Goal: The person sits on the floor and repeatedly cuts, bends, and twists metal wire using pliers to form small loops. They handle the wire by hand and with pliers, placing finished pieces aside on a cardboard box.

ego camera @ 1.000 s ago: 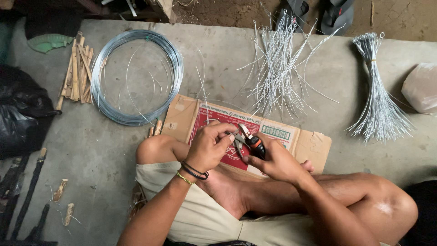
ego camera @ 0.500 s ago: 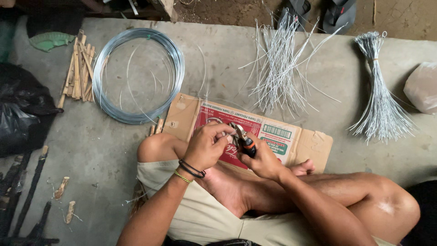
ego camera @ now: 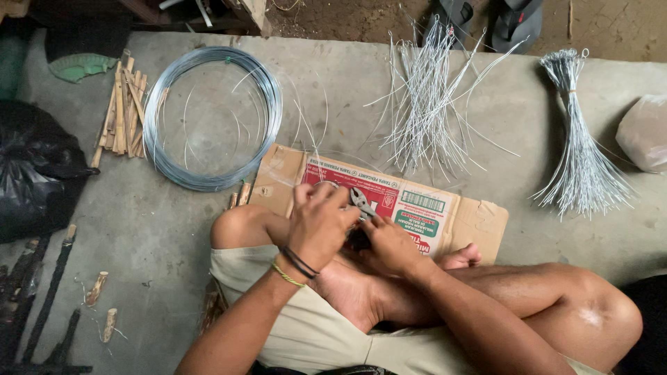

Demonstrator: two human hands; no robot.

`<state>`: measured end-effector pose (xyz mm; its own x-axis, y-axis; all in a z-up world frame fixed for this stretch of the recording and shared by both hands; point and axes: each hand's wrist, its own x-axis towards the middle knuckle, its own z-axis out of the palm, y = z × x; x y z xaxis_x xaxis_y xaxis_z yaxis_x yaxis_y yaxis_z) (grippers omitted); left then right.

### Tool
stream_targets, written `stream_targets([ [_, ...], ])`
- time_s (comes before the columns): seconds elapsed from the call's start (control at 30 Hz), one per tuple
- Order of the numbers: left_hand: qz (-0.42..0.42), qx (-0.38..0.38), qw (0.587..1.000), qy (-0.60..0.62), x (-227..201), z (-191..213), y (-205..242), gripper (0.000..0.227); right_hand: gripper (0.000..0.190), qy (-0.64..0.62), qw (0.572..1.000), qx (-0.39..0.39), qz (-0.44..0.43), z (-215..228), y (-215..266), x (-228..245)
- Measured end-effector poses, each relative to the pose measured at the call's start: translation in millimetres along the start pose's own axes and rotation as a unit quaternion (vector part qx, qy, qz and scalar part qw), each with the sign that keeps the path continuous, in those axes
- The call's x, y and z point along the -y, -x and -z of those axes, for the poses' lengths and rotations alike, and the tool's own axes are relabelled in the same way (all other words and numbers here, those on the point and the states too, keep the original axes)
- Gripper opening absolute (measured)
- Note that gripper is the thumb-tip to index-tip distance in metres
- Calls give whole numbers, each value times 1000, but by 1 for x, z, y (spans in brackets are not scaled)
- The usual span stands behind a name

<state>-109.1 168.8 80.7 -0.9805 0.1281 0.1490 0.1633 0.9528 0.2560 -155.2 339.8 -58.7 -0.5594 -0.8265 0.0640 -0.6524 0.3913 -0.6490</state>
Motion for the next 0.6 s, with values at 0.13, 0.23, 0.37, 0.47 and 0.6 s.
stream_targets([
  [0.13,-130,-59,990,-24,-13,-12,-11,12,33,-34,991,104,-81,-14,1,-7],
  [0.23,-207,-80,975,1,-16,-27,-24,12,32,-50,990,116,-56,-22,4,-16],
  [0.37,-274,-97,956,39,-19,-52,-45,15,34,-18,991,-14,129,-31,5,-27],
  [0.47,-285,-95,954,7,-19,-72,-59,20,35,-74,995,12,64,-33,7,-29],
  [0.6,-187,-129,974,-8,-15,-95,-74,57,38,-56,989,123,-54,-24,2,-24],
])
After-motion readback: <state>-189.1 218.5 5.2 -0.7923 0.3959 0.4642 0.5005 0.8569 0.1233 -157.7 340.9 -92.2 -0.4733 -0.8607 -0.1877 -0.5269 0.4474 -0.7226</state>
